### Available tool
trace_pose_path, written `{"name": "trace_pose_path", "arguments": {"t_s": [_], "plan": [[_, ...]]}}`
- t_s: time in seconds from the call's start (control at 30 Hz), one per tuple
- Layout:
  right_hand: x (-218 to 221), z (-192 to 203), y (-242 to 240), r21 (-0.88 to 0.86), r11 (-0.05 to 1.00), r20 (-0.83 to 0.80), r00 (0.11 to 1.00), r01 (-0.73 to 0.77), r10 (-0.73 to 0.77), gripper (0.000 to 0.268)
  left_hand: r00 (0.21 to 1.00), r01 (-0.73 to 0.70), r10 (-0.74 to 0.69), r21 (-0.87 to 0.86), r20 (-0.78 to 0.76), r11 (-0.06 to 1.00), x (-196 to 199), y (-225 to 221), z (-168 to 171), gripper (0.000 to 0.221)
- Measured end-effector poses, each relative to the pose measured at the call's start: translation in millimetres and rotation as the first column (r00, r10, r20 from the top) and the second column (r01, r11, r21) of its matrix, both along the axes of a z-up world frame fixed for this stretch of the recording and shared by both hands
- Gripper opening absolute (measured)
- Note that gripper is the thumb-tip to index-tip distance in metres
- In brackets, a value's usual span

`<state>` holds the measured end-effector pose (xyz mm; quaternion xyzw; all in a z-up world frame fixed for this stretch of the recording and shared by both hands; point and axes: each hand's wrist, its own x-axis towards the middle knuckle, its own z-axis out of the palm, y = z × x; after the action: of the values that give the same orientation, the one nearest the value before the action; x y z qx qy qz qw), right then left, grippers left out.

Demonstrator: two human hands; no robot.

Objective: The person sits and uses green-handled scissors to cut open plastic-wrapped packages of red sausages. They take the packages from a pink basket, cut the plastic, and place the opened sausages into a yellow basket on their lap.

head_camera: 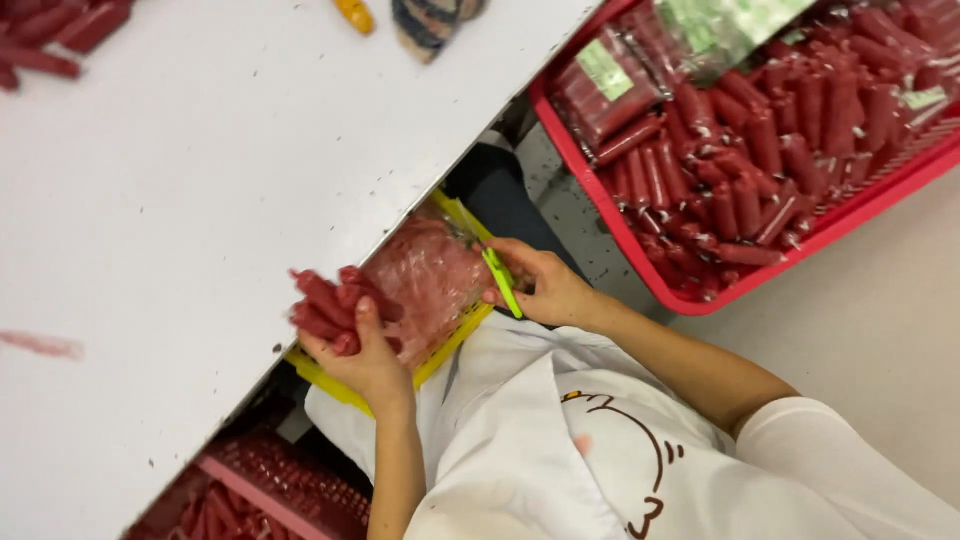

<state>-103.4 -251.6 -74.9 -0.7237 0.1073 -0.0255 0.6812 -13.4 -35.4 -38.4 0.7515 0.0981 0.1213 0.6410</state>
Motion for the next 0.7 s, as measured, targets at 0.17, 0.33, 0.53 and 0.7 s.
{"name": "trace_pose_path", "arguments": {"t_s": [0.17,0.33,0.53,0.7], "plan": [[12.2,7.2,-17.7,0.451,0.882,0.176,0.955,0.138,-0.240,0.087,0.886,0.301,-0.379,-0.291,-0.266,0.908,-6.5,-124.2,81.0,0.077],[5.6,84.2,-72.9,0.598,0.536,0.036,0.647,0.596,-0.761,0.029,0.238,0.862,-0.885,-0.333,-0.401,0.382,-18.8,-210.0,109.6,0.100],[-72.1,104.5,-190.9,0.796,0.302,0.014,0.482,0.525,-0.876,0.038,0.006,0.925,-0.999,-0.380,0.041,-0.010,-34.2,-209.5,67.6,0.057],[-120.0,83.6,-314.2,0.398,0.547,0.247,0.488,0.736,-0.837,0.060,0.130,0.957,-0.930,-0.203,-0.343,0.208,15.4,-146.8,52.1,0.030]]}}
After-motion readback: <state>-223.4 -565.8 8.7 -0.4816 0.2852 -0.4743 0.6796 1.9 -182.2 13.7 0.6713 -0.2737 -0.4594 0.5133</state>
